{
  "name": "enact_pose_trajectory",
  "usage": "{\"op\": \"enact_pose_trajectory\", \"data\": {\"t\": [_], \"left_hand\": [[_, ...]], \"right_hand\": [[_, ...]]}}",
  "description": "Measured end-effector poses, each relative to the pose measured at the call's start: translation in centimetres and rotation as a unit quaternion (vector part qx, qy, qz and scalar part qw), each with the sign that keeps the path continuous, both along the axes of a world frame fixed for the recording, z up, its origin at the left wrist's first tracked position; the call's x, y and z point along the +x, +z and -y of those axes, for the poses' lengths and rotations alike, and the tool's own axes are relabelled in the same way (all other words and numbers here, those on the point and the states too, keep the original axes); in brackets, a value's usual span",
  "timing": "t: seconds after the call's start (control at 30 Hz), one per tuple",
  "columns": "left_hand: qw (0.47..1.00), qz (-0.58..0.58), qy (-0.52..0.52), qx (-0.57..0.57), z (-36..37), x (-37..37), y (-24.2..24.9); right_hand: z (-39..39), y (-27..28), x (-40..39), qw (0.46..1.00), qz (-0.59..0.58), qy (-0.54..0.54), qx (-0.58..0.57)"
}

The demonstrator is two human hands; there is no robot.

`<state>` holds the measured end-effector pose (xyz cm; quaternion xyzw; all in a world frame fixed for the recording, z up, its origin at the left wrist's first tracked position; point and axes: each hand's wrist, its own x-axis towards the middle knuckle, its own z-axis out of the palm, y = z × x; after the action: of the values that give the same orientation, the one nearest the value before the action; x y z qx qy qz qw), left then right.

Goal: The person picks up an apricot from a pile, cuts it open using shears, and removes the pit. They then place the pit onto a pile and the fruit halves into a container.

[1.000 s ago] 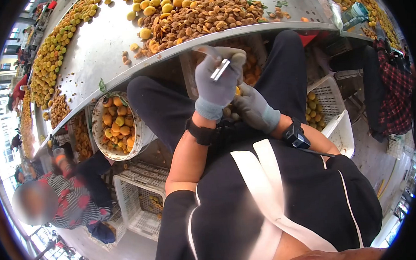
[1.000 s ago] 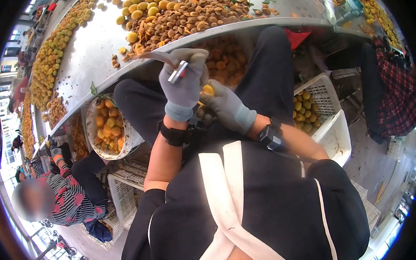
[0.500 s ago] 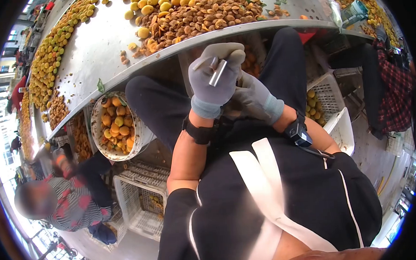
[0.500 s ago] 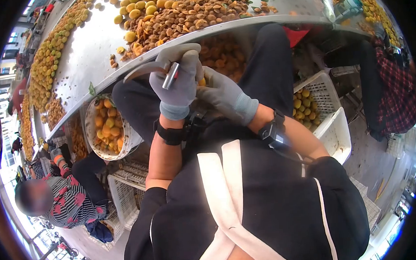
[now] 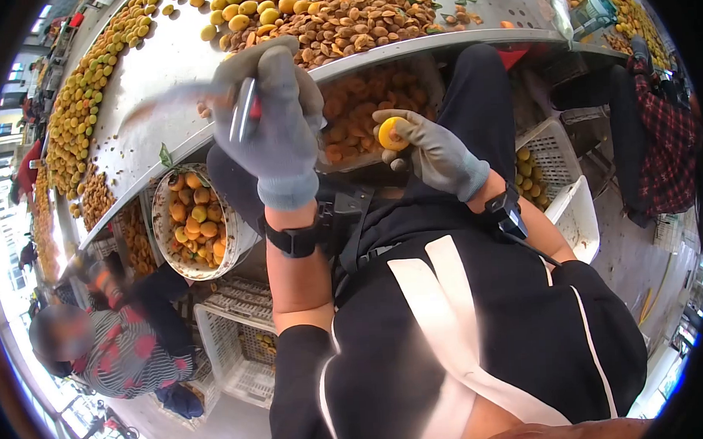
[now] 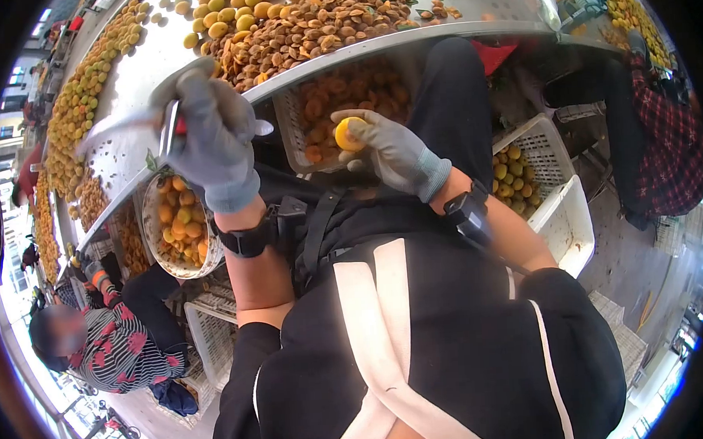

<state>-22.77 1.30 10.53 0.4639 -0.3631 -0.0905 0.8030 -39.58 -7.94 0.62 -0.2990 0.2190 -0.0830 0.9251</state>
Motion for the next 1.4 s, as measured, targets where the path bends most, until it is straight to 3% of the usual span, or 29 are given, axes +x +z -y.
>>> {"op": "enact_pose_trajectory", "data": {"t": [0.03, 0.1, 0.17, 0.23, 0.3, 0.33, 0.43, 0.6, 0.67, 0.77, 0.83, 0.9, 0.97, 1.03, 1.1, 1.2, 1.23, 1.27, 1.3, 1.33, 1.37, 1.4], "left_hand": [[1.000, 0.001, -0.002, 0.001, 0.1, -0.2, -0.4], [0.971, -0.164, -0.004, 0.174, 0.5, -1.0, -1.6], [0.952, -0.191, -0.023, 0.239, 0.5, -2.1, -4.2], [0.947, -0.159, -0.081, 0.268, 0.3, -3.0, -7.6], [0.948, 0.003, -0.046, 0.314, 0.3, -3.9, -9.3], [0.935, -0.120, -0.120, 0.310, 0.3, -4.6, -9.7], [0.911, -0.031, -0.159, 0.379, 0.5, -4.7, -9.7], [0.919, 0.000, -0.186, 0.349, 0.8, -4.3, -11.1], [0.920, -0.082, -0.236, 0.302, 0.7, -4.2, -11.8], [0.915, -0.102, -0.257, 0.293, 0.6, -3.8, -11.7], [0.906, -0.094, -0.258, 0.321, 0.3, -3.6, -13.2], [0.902, -0.097, -0.272, 0.321, 0.5, -3.7, -12.8], [0.912, -0.140, -0.275, 0.272, 0.7, -4.9, -10.2], [0.921, -0.050, -0.285, 0.263, 1.0, -4.2, -11.9], [0.947, -0.101, -0.220, 0.213, 1.3, -4.1, -12.4], [0.957, -0.077, -0.159, 0.230, 1.9, -4.4, -10.9], [0.957, -0.077, -0.159, 0.231, 2.2, -4.3, -10.9], [0.959, -0.073, -0.158, 0.223, 2.5, -4.0, -11.1], [0.961, -0.072, -0.152, 0.218, 2.6, -4.1, -10.9], [0.961, -0.075, -0.133, 0.232, 2.8, -4.4, -10.8], [0.959, -0.096, -0.132, 0.234, 2.8, -4.4, -10.5], [0.953, -0.154, -0.151, 0.214, 3.0, -4.7, -10.0]], "right_hand": [[0.0, 0.0, 0.0, 1.000, 0.001, -0.002, 0.001], [0.1, 0.9, 0.4, 0.999, 0.029, -0.027, 0.032], [0.5, 0.1, 0.4, 0.999, 0.016, -0.049, 0.017], [1.2, -0.6, 0.3, 0.998, -0.001, -0.069, 0.001], [1.8, -1.1, 0.1, 0.992, -0.027, -0.073, 0.098], [1.7, -1.5, 0.2, 0.992, -0.026, -0.074, 0.096], [1.3, -2.2, 0.5, 0.988, -0.023, -0.112, 0.107], [1.3, -1.8, 0.6, 0.986, -0.050, -0.123, 0.102], [1.1, -2.0, 0.6, 0.984, -0.036, -0.130, 0.114], [1.0, -2.2, 1.0, 0.978, -0.026, -0.143, 0.147], [1.1, -0.8, 0.6, 0.992, 0.007, -0.024, 0.127], [0.6, -0.6, 1.0, 0.986, -0.044, -0.058, 0.148], [0.4, -3.2, 1.1, 0.994, -0.001, -0.055, 0.093], [-0.3, -0.5, 1.3, 0.989, -0.046, -0.116, -0.084], [0.3, -0.1, 2.0, 0.984, -0.081, -0.103, -0.117], [1.0, 0.4, 2.7, 0.968, -0.062, -0.128, -0.207], [1.1, 0.1, 3.0, 0.959, -0.050, -0.128, -0.247], [0.9, -1.4, 4.1, 0.965, 0.026, -0.191, -0.176], [1.2, -1.6, 4.3, 0.936, -0.022, -0.200, -0.289], [1.1, -2.1, 4.6, 0.918, 0.008, -0.234, -0.321], [0.9, -1.4, 4.6, 0.932, 0.002, -0.240, -0.272], [0.8, -2.5, 4.7, 0.914, 0.037, -0.249, -0.316]]}}
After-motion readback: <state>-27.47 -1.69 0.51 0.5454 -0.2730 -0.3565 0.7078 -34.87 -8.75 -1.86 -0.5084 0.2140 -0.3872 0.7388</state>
